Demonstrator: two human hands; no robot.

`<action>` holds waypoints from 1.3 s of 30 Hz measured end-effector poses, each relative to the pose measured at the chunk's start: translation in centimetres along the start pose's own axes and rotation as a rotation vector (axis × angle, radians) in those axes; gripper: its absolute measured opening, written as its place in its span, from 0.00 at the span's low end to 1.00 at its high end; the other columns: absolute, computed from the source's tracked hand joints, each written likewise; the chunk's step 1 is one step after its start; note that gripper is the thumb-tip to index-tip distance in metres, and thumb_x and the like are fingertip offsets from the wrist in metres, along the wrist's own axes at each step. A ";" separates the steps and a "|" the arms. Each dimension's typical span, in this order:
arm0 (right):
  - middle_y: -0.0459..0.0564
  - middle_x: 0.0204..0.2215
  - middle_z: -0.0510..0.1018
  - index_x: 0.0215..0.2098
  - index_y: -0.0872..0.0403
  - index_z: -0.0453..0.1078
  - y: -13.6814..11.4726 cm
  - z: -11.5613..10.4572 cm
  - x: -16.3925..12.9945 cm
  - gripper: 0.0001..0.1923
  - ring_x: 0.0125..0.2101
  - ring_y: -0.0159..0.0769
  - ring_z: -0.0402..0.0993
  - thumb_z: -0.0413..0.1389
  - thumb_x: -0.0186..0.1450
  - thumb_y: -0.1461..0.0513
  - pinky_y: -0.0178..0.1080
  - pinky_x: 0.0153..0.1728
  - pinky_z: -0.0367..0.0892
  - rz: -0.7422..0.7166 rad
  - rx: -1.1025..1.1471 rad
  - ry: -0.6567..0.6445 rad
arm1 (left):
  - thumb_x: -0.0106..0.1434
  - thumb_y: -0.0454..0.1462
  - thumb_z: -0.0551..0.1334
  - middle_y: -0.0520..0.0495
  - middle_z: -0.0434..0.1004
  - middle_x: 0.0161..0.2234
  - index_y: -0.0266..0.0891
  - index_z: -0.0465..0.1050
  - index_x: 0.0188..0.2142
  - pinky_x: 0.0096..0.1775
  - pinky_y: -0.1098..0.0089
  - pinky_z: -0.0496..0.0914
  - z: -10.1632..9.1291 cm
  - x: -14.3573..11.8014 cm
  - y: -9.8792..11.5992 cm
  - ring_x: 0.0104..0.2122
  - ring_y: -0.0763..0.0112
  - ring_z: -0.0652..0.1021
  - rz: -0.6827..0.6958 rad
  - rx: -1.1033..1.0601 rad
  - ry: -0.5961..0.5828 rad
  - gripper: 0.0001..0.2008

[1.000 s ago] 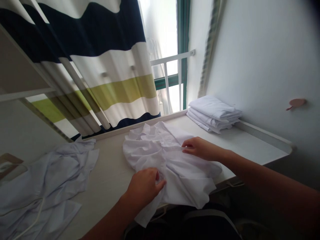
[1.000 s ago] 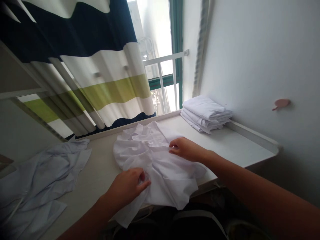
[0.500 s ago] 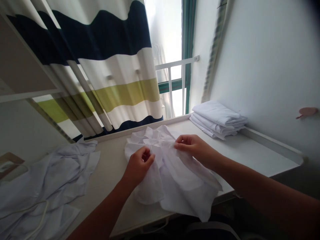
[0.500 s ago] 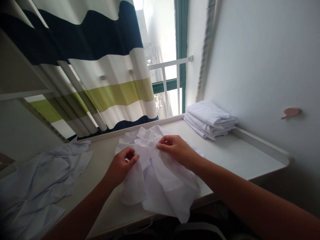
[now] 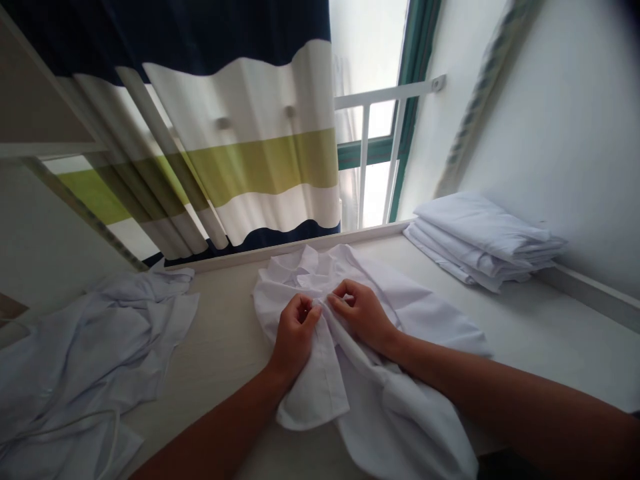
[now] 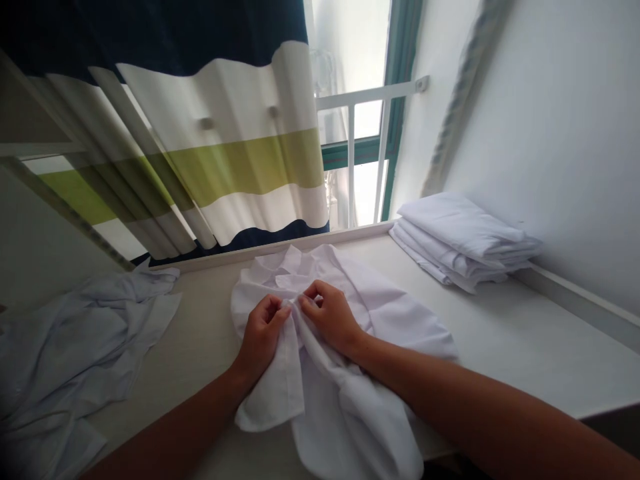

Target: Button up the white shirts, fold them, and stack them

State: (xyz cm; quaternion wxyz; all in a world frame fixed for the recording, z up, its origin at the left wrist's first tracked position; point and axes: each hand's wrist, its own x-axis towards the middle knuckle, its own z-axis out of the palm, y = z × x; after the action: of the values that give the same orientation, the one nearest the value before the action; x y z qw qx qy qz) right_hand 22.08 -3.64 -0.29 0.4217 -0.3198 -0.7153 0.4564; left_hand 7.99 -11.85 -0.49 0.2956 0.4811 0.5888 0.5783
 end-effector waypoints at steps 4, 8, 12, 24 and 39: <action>0.45 0.28 0.75 0.30 0.53 0.69 1.1 0.2 -0.4 0.09 0.29 0.35 0.71 0.61 0.63 0.57 0.38 0.33 0.68 0.072 0.098 -0.071 | 0.64 0.42 0.62 0.56 0.62 0.28 0.40 0.63 0.31 0.32 0.74 0.63 0.3 -0.5 -0.3 0.28 0.74 0.65 -0.011 0.023 -0.033 0.11; 0.47 0.29 0.76 0.33 0.53 0.73 0.8 -0.4 -1.1 0.08 0.32 0.37 0.72 0.61 0.64 0.57 0.39 0.35 0.68 0.108 0.179 -0.105 | 0.65 0.42 0.62 0.55 0.62 0.28 0.41 0.63 0.31 0.31 0.74 0.63 0.7 -0.7 -0.1 0.28 0.74 0.65 -0.052 0.081 -0.124 0.11; 0.48 0.33 0.76 0.32 0.51 0.77 0.5 -1.0 -1.2 0.07 0.36 0.38 0.72 0.61 0.65 0.56 0.38 0.36 0.67 0.082 0.215 -0.088 | 0.66 0.43 0.63 0.55 0.64 0.28 0.40 0.65 0.32 0.32 0.73 0.64 0.7 -0.5 -0.3 0.28 0.74 0.66 -0.111 0.079 -0.132 0.11; 0.48 0.32 0.83 0.38 0.49 0.83 0.4 -1.0 -1.3 0.09 0.35 0.39 0.77 0.61 0.66 0.57 0.39 0.36 0.69 0.089 0.098 -0.119 | 0.68 0.41 0.59 0.53 0.69 0.29 0.39 0.69 0.34 0.33 0.73 0.65 0.5 -0.4 -0.1 0.30 0.73 0.69 -0.106 -0.025 -0.098 0.09; 0.46 0.26 0.77 0.37 0.52 0.82 0.0 -1.1 -1.4 0.07 0.27 0.32 0.70 0.59 0.66 0.62 0.35 0.28 0.64 -0.085 -0.004 -0.130 | 0.67 0.41 0.61 0.55 0.65 0.26 0.39 0.66 0.30 0.30 0.74 0.62 0.6 -0.4 -0.5 0.28 0.74 0.66 -0.103 0.020 -0.086 0.11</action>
State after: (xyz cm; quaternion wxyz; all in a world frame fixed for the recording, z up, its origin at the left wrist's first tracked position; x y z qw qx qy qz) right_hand 23.65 -4.37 -0.44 0.3928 -0.2598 -0.7550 0.4562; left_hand 8.58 -11.95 -1.15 0.3454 0.4773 0.6053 0.5352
